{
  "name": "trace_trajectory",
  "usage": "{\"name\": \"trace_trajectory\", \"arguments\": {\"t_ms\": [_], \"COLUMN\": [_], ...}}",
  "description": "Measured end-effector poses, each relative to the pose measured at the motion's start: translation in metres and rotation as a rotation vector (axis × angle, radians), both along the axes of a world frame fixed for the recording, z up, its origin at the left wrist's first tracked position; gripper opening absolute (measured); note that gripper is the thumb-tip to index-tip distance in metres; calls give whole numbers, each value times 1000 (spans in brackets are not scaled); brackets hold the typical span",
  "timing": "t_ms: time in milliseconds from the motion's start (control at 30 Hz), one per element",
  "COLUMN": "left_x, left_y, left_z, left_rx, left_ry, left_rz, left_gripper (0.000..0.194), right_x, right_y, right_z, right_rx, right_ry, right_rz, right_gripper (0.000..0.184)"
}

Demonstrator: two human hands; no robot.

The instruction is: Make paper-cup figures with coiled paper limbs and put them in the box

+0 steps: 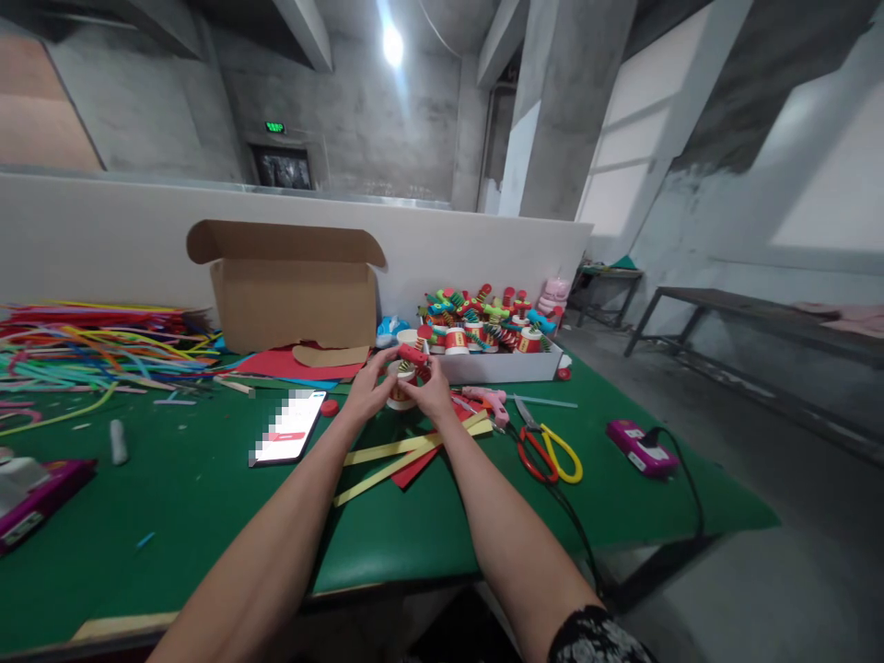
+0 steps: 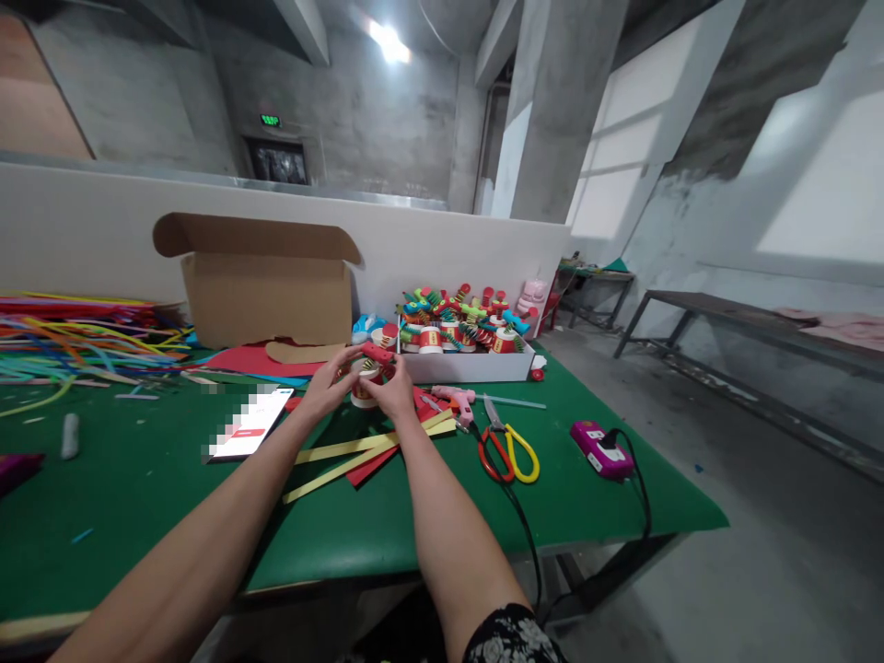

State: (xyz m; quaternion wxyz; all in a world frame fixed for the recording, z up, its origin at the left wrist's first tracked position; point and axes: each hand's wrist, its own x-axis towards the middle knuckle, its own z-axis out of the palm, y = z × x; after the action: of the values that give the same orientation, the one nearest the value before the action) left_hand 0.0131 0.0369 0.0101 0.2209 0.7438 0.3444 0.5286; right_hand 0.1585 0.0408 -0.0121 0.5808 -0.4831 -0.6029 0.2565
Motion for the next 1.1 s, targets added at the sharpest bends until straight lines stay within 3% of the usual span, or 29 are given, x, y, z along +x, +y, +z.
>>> {"name": "trace_trajectory", "arguments": {"t_ms": [167, 333, 567, 1100], "left_x": [1, 1, 2, 1], "left_y": [-4, -7, -9, -7], "left_z": [4, 6, 8, 9], "left_rx": [-8, -10, 8, 6], "left_ry": [14, 36, -1, -93], "left_rz": [-39, 25, 44, 81], "left_gripper": [56, 51, 50, 41], "right_x": [0, 0, 0, 2], "right_y": [-3, -4, -3, -1], "right_z": [2, 5, 3, 4], "right_rx": [-8, -19, 1, 16], "right_ry": [-22, -40, -32, -36], "right_rz": [-39, -5, -28, 5], "right_gripper": [75, 66, 69, 47]}}
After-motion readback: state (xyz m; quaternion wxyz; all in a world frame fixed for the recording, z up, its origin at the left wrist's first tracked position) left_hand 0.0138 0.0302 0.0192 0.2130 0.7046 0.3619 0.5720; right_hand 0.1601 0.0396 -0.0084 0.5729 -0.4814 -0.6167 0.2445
